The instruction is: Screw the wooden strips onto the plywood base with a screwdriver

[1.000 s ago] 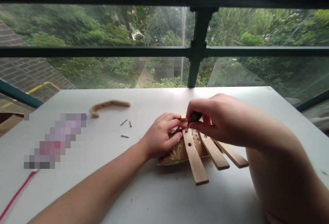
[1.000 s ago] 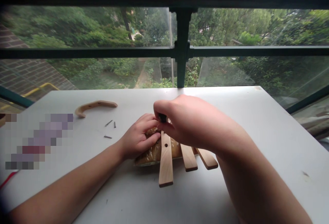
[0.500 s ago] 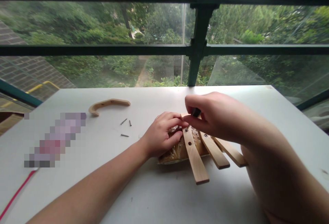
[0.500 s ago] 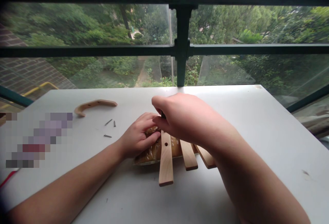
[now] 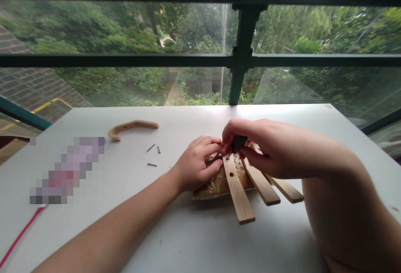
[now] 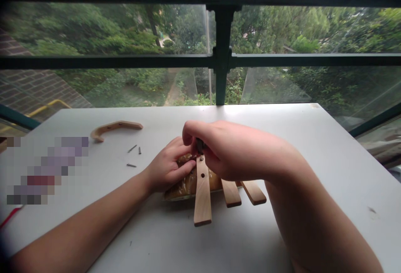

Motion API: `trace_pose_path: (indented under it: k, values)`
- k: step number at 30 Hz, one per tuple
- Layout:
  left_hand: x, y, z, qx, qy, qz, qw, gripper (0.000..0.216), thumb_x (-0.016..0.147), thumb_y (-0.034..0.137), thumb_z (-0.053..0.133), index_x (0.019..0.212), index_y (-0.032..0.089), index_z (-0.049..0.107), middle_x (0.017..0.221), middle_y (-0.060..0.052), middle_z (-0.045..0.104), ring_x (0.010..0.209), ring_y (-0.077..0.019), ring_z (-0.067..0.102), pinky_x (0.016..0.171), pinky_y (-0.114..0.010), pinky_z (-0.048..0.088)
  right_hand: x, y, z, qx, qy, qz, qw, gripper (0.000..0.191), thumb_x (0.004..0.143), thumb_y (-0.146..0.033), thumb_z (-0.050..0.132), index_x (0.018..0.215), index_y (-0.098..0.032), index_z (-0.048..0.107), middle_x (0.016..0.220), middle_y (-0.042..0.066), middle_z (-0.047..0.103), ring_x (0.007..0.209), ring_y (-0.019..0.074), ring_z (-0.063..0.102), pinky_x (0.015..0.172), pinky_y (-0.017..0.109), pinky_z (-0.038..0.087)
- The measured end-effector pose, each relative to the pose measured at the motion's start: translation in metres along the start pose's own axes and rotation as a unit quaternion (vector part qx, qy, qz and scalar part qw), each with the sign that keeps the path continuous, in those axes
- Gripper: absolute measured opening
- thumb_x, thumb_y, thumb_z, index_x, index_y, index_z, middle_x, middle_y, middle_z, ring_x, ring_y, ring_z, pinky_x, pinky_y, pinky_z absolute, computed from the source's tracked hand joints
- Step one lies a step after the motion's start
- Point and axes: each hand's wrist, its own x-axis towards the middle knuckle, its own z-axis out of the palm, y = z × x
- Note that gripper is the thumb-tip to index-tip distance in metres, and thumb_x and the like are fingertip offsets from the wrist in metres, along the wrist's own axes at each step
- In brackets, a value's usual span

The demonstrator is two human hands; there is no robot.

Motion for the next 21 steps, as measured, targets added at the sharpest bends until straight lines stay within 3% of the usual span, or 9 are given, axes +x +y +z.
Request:
trace_pose_path:
  k: [8, 21]
  values:
    - [-0.0006, -0.002, 0.0007, -0.004, 0.004, 0.001, 1.0, 0.024, 0.086, 0.024, 0.056, 0.107, 0.02, 0.068, 0.12, -0.007, 0.061, 0.111, -0.0237, 0.056, 0.101, -0.038, 0.044, 0.0009, -0.0023, -0.0027, -0.032, 0.002, 0.021, 0.999, 0.017, 0.093, -0.02, 0.043, 0.104, -0.025, 0.055, 0.088, 0.0, 0.067, 0.073, 0.0128, 0.058, 0.066, 0.025, 0.041]
    - [-0.001, -0.0022, 0.0014, -0.011, 0.002, -0.001, 1.0, 0.025, 0.087, 0.023, 0.056, 0.109, 0.021, 0.068, 0.124, -0.007, 0.061, 0.116, -0.0246, 0.055, 0.104, -0.039, 0.042, 0.0027, -0.0016, -0.0048, -0.064, 0.013, 0.017, 0.998, 0.007, 0.088, -0.023, 0.054, 0.093, -0.023, 0.059, 0.072, -0.002, 0.063, 0.061, 0.0105, 0.053, 0.058, 0.023, 0.035]
